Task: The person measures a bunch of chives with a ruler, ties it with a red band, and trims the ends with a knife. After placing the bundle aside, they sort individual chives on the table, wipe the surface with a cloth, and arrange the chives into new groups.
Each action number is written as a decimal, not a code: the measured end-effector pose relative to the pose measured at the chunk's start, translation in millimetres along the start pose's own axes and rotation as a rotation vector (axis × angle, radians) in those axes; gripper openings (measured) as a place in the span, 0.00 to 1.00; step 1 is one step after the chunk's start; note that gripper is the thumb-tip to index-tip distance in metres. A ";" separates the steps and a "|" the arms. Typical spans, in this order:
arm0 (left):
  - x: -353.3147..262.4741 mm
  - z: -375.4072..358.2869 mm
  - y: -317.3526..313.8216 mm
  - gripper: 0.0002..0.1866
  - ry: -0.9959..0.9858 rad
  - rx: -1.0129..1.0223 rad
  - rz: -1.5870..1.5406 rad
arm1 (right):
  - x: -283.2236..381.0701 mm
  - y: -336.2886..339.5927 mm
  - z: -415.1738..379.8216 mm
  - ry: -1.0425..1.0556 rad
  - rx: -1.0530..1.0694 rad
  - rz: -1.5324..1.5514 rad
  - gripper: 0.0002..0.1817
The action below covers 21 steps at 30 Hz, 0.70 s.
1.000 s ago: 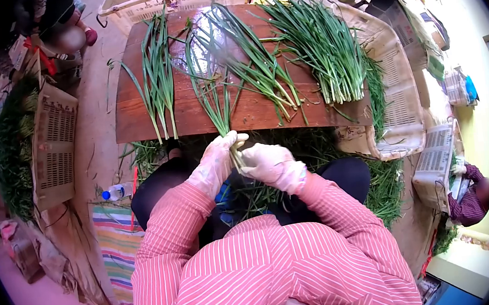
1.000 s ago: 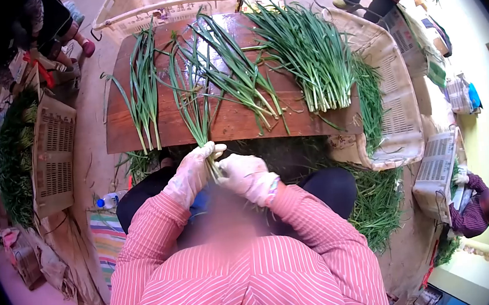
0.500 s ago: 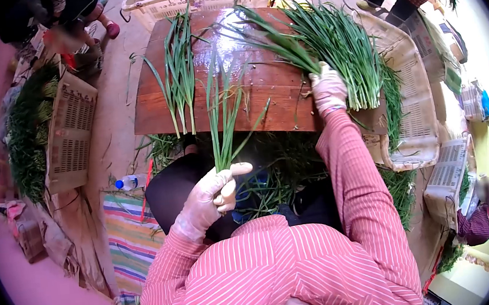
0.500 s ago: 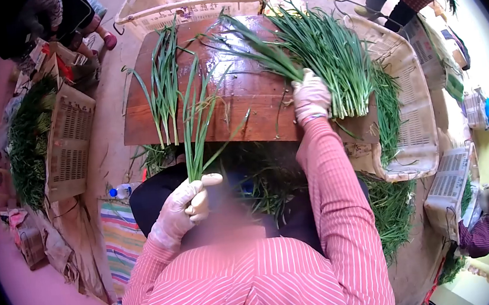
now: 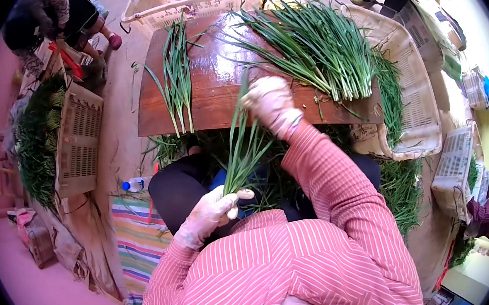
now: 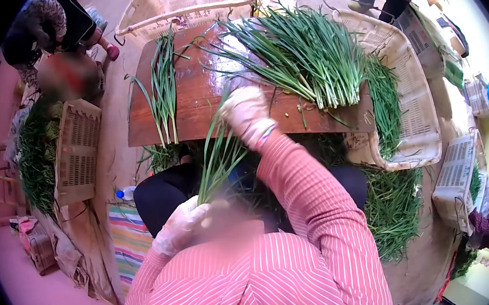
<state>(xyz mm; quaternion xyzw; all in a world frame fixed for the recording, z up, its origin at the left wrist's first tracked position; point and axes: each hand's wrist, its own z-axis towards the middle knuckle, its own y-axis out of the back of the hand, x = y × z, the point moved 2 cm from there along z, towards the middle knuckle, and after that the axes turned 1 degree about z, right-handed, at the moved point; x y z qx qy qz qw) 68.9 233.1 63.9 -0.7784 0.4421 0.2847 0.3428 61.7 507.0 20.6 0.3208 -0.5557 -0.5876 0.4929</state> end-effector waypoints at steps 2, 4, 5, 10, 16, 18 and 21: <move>-7.3 -16.1 3.4 0.19 -0.027 0.026 0.013 | -49.0 18.1 -15.0 -0.067 -0.132 -0.062 0.11; -13.6 -30.8 10.8 0.19 -0.016 0.048 0.021 | -91.6 61.6 -45.6 -0.130 -0.337 0.031 0.11; -16.6 -35.9 12.3 0.20 -0.006 0.072 0.023 | -102.5 88.9 -70.3 -0.174 -0.441 0.180 0.11; -12.5 -49.4 42.4 0.19 -0.105 0.145 -0.187 | -143.6 153.0 -191.7 -0.552 -0.393 0.225 0.09; -60.3 -41.2 63.7 0.19 -0.459 -0.043 -0.510 | -170.2 121.8 -317.5 -0.932 0.371 -0.039 0.28; -80.3 -5.3 58.4 0.20 -0.395 -0.088 -0.684 | -156.6 131.3 -322.1 -1.079 0.563 -0.167 0.35; -69.3 63.0 70.8 0.24 -0.299 0.074 -0.651 | -171.6 121.0 -324.9 -0.814 0.107 -0.172 0.38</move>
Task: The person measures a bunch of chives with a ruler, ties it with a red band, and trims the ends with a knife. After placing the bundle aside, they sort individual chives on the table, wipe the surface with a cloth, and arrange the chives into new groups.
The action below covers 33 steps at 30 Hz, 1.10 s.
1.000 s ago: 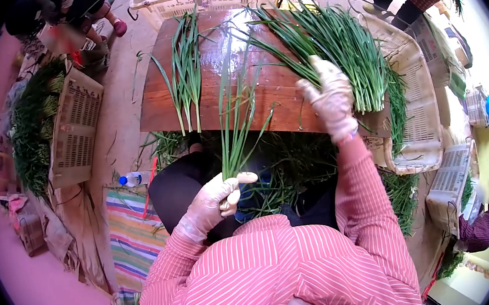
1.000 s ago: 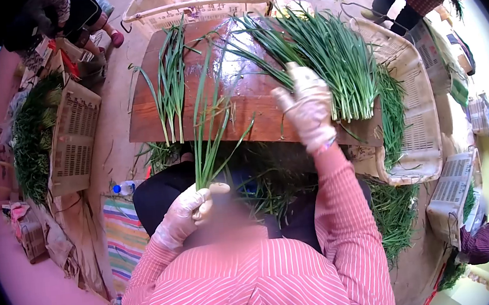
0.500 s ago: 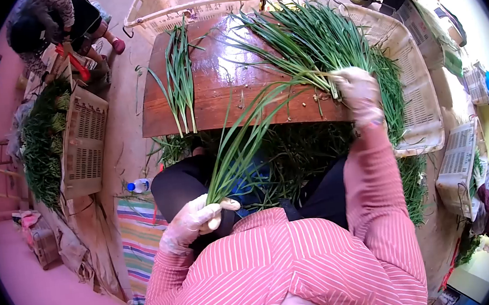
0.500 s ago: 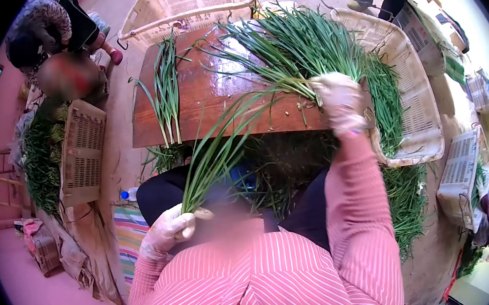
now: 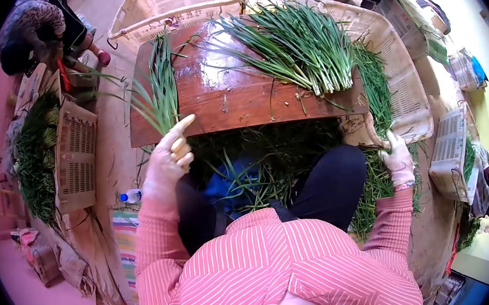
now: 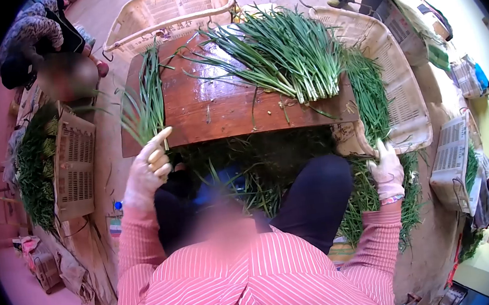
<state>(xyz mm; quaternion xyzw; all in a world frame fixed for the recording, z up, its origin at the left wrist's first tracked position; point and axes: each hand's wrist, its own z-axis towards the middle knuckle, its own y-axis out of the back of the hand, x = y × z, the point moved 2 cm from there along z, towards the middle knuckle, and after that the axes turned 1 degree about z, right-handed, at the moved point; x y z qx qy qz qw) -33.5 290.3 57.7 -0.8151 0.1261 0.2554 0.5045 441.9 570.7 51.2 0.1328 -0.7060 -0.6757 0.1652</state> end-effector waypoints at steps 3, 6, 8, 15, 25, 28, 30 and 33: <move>24.8 44.3 2.8 0.25 0.069 0.021 -0.064 | 88.4 41.3 20.8 0.204 -0.216 0.251 0.22; 40.5 68.4 -4.2 0.24 0.104 -0.023 -0.073 | 162.3 34.2 55.1 0.362 -0.178 0.368 0.11; 49.5 74.6 -5.5 0.23 0.093 -0.026 -0.054 | 198.5 10.1 88.9 0.427 -0.089 0.284 0.12; 73.8 81.7 -9.9 0.23 0.224 0.011 0.044 | 252.6 -55.8 164.1 0.386 -0.018 0.015 0.10; 76.0 80.5 -29.7 0.21 0.216 -0.043 0.019 | 251.1 -46.8 142.2 0.371 -0.159 0.153 0.12; 76.9 79.9 -28.1 0.19 0.192 -0.026 0.097 | 250.2 -46.8 144.5 0.344 -0.110 0.084 0.13; 74.4 78.4 -29.4 0.19 0.165 -0.002 0.179 | 248.5 -46.8 148.8 0.156 0.184 0.122 0.13; 65.2 78.9 -30.6 0.18 0.013 0.022 0.299 | 250.9 -43.6 140.2 0.201 0.106 0.177 0.13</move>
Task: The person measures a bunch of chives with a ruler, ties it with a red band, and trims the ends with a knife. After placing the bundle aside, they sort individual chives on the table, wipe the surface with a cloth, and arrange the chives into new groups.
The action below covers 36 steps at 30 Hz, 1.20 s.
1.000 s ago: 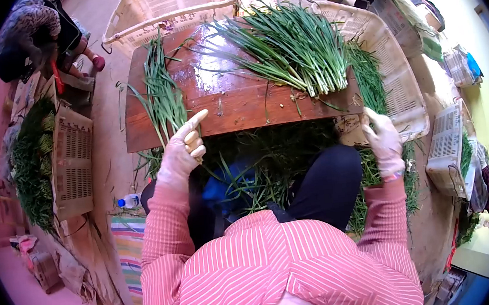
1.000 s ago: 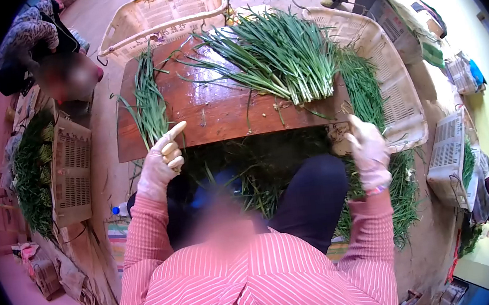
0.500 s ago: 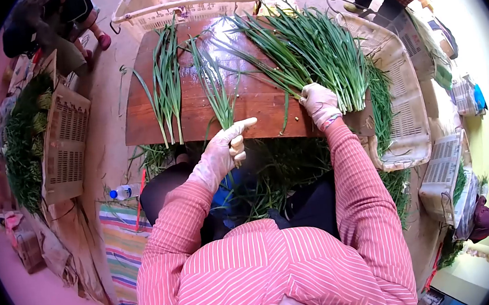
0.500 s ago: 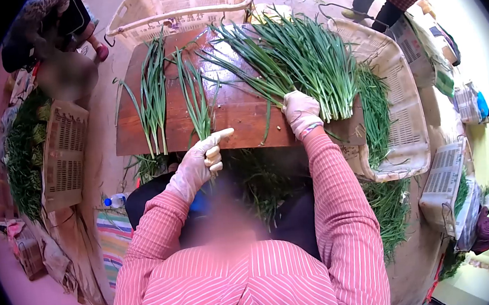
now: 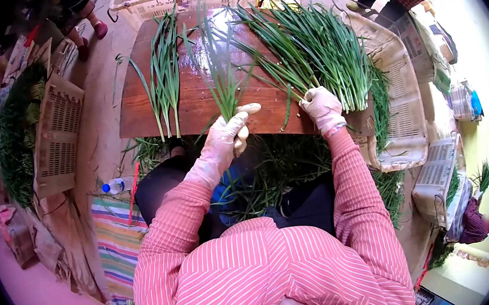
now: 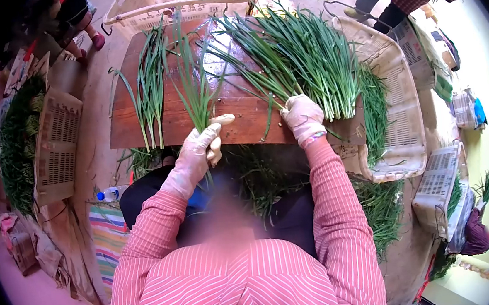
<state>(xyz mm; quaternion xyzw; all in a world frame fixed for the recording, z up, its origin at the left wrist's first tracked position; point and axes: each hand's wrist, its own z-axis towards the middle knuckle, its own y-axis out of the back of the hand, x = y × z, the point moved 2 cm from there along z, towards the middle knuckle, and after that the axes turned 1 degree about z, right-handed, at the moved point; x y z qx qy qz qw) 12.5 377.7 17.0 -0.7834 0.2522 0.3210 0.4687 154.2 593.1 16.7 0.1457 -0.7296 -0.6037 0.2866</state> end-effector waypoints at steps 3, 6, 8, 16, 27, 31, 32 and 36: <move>1.8 3.1 5.9 0.19 0.029 0.027 -0.153 | 9.2 -5.6 -11.1 0.222 -0.175 0.285 0.12; 5.1 3.0 2.3 0.19 0.125 -0.048 -0.181 | 52.6 -2.3 -49.5 0.325 -0.084 0.408 0.11; 9.0 2.5 1.0 0.17 0.215 -0.111 -0.207 | 73.7 -14.5 -69.2 0.382 -0.027 0.487 0.11; 7.5 -1.1 21.3 0.17 0.089 -0.187 -0.109 | 65.1 -25.8 -103.2 0.226 0.415 0.276 0.12; 4.2 -2.6 20.9 0.19 0.115 -0.103 -0.151 | 82.1 -70.3 -95.2 -0.253 0.679 1.153 0.19; 6.0 -1.0 26.2 0.20 0.095 -0.050 -0.187 | 74.0 -98.6 -99.0 -0.046 0.767 0.404 0.13; 9.1 -1.7 36.0 0.20 0.065 -0.003 -0.133 | 62.2 -111.9 -106.9 0.089 0.754 0.110 0.13; 4.2 -18.9 34.0 0.19 0.116 -0.009 -0.259 | 56.7 -78.2 -109.1 0.062 0.633 -0.228 0.15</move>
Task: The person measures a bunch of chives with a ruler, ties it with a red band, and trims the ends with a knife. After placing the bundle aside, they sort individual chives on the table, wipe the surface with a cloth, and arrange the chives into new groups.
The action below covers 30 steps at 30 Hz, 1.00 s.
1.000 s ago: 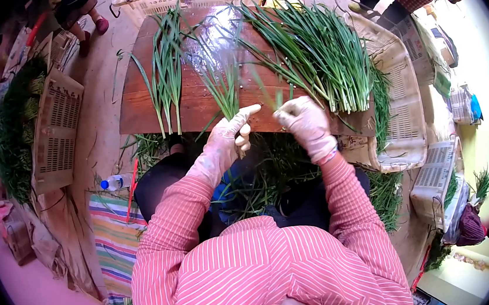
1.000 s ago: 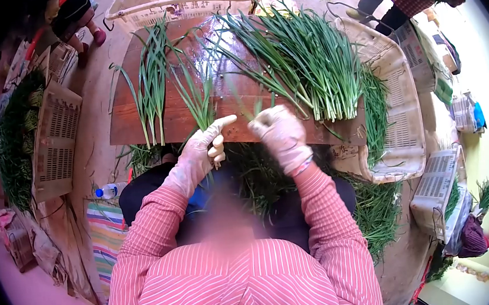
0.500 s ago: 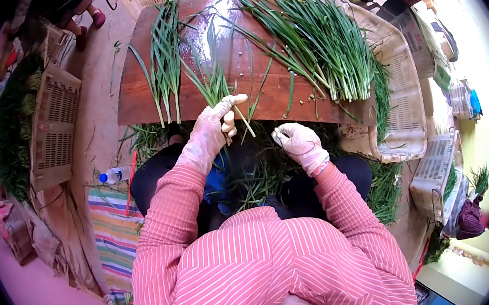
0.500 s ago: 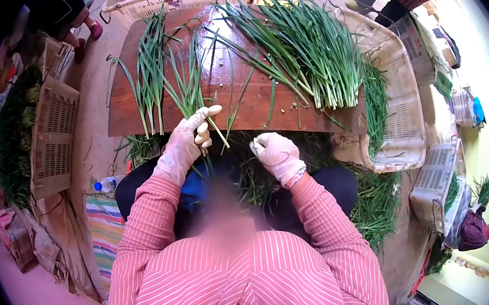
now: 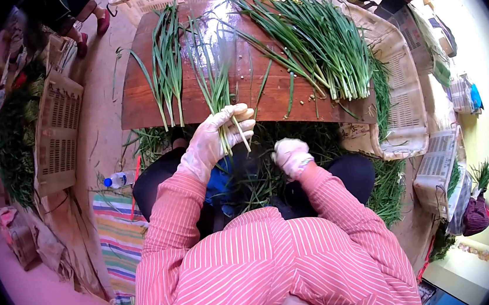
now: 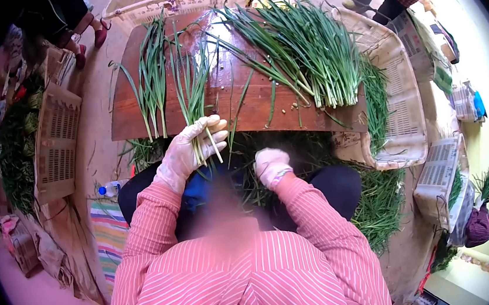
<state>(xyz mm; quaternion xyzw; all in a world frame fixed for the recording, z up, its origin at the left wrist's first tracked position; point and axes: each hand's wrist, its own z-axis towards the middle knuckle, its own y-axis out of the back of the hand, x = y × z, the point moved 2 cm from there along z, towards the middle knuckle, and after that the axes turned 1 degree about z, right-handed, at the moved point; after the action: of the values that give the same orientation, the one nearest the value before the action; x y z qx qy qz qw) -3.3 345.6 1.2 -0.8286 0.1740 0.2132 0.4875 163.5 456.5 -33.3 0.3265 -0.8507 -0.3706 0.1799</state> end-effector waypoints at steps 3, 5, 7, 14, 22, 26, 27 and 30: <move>4.5 -23.5 2.9 0.18 0.013 0.085 -0.175 | 1.1 48.6 -24.9 0.220 -0.407 0.398 0.23; 3.4 -38.2 -5.2 0.13 0.014 0.101 -0.227 | 11.4 58.3 -21.0 0.537 -0.718 0.506 0.35; 10.0 -46.2 -4.3 0.12 0.039 0.161 -0.265 | 39.3 74.6 -22.8 0.630 -0.740 0.455 0.45; 15.7 -82.4 -14.1 0.12 0.173 0.279 -0.607 | 54.1 82.7 1.6 0.586 -0.234 1.336 0.09; 0.2 -105.7 0.4 0.18 -0.053 0.243 -0.597 | -41.4 55.0 -11.1 0.423 -0.177 1.404 0.11; -2.3 -99.8 -6.9 0.17 -0.152 0.103 -0.481 | -39.4 40.5 -10.6 0.442 -0.132 1.536 0.10; -4.7 -98.5 -5.8 0.15 -0.203 0.165 -0.489 | -38.8 39.6 -11.0 0.449 -0.141 1.528 0.10; 4.8 -78.1 6.1 0.18 -0.167 0.172 -0.197 | -34.8 41.5 -14.5 0.459 -0.113 1.506 0.11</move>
<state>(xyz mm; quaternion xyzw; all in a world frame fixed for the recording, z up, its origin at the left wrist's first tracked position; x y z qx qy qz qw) 12.1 273.5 28.0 -0.7761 0.0685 0.2170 0.5881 179.0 494.3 5.1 -0.2787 -0.7643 -0.1151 0.5701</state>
